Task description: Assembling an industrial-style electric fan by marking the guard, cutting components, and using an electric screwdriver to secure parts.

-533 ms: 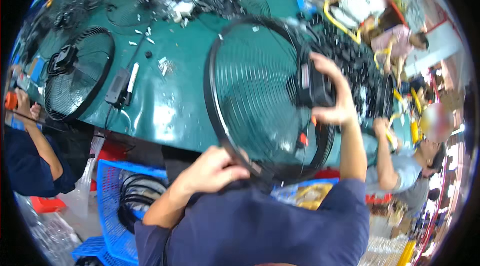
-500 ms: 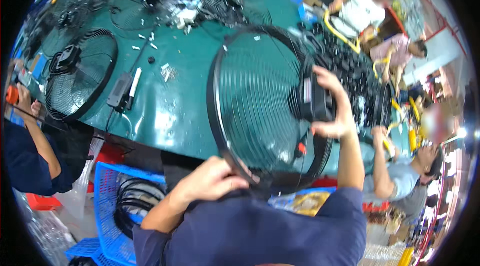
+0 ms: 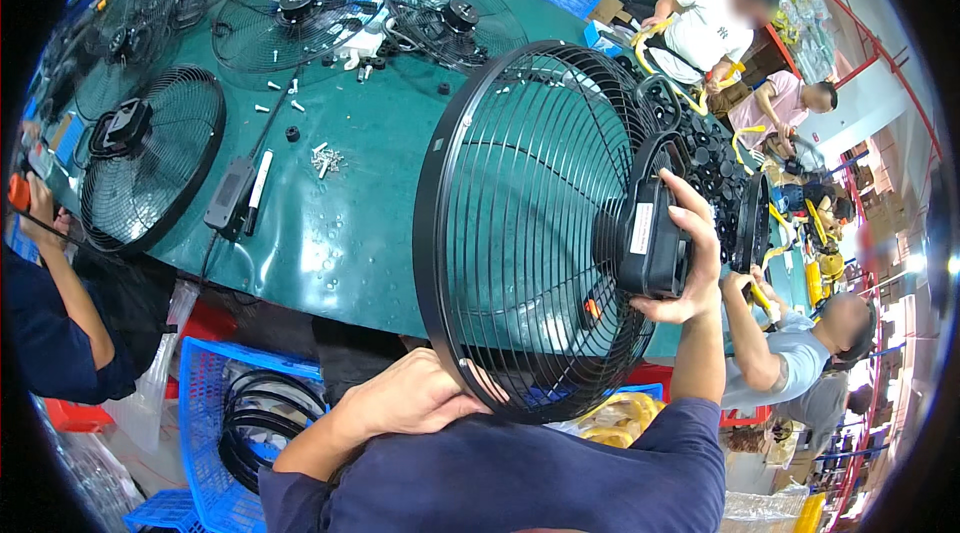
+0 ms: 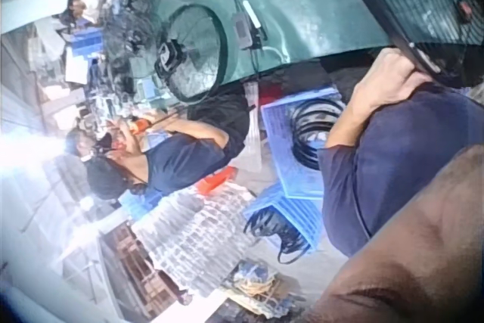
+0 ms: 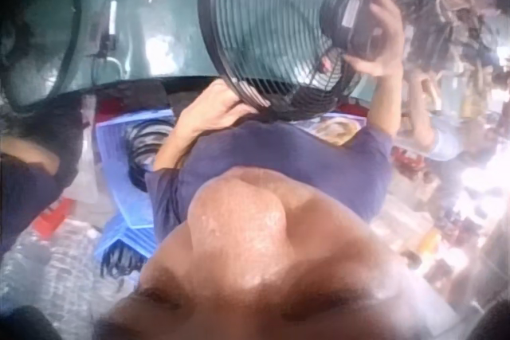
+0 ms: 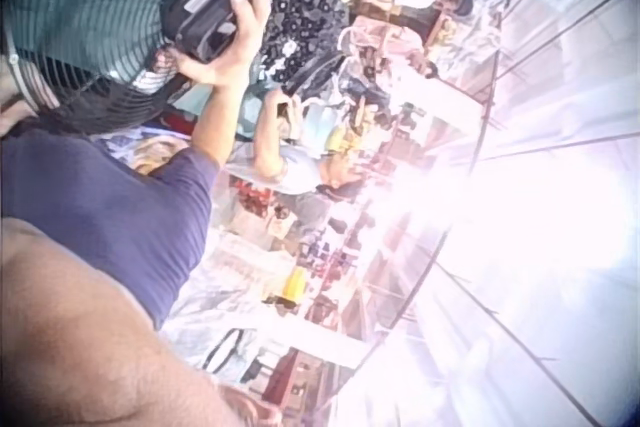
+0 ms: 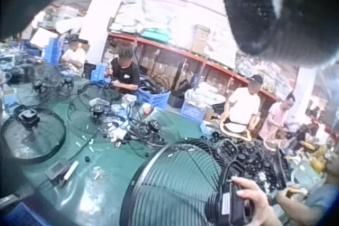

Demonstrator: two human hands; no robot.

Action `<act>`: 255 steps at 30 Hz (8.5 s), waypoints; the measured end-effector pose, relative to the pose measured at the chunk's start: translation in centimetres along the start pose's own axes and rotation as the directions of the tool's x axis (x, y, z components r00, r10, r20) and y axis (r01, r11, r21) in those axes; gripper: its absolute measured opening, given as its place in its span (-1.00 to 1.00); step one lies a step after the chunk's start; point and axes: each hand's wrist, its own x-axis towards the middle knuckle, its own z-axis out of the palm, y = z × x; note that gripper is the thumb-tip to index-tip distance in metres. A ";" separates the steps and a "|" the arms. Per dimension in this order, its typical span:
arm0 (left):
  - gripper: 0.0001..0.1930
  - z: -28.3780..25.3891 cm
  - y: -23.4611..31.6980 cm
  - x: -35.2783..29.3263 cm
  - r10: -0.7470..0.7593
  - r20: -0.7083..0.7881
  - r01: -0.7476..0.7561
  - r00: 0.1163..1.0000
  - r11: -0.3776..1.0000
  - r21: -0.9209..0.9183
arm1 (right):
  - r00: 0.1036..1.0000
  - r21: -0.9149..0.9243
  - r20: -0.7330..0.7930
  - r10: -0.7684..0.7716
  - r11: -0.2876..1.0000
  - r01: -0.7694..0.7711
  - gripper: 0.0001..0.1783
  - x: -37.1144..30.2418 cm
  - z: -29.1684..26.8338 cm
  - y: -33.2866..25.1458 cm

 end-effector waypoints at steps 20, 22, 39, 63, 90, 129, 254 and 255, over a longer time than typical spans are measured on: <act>-0.94 1.4 -9.3 2.5 -0.190 -0.671 0.545 0.717 0.752 0.370 | 0.852 -0.223 -0.178 0.491 0.824 -0.521 0.00 -5.8 -5.1 13.3; -0.94 1.9 -9.7 2.2 -0.106 -0.679 0.554 0.727 0.675 0.488 | 0.744 -0.247 -0.237 0.625 0.702 -0.668 -0.04 -6.4 -5.7 16.9; -0.88 2.1 -9.8 1.4 -0.003 -0.680 0.529 0.733 0.630 0.568 | 0.261 -0.617 -0.495 0.829 -0.123 -0.777 0.01 -12.8 -7.4 43.4; -0.33 16.0 -28.8 -52.3 -0.601 -0.269 0.043 -0.753 0.363 -0.931 | 0.694 0.063 0.516 0.501 0.787 -0.614 -0.61 5.8 14.6 1.0; -0.60 11.6 0.9 -20.1 0.075 -0.986 0.798 -0.152 0.597 -0.078 | 0.748 0.667 0.619 -0.240 0.664 -0.339 -0.57 9.0 23.2 -11.5; -0.23 -0.7 -3.2 3.0 -0.257 -0.830 -0.056 0.495 0.944 -0.325 | 0.532 0.863 -0.503 0.681 0.368 0.345 -0.23 -2.8 11.3 -3.5; -0.69 -10.1 -13.9 0.4 -0.213 -0.781 0.637 0.587 0.717 0.283 | 0.302 -0.548 -0.455 0.838 0.003 -0.836 -0.58 -20.1 7.2 5.9; -0.69 -10.0 -14.1 0.2 -0.197 -0.785 0.630 0.587 0.720 0.290 | 0.373 -0.596 -0.453 0.809 0.036 -0.802 -0.63 -20.6 7.3 6.1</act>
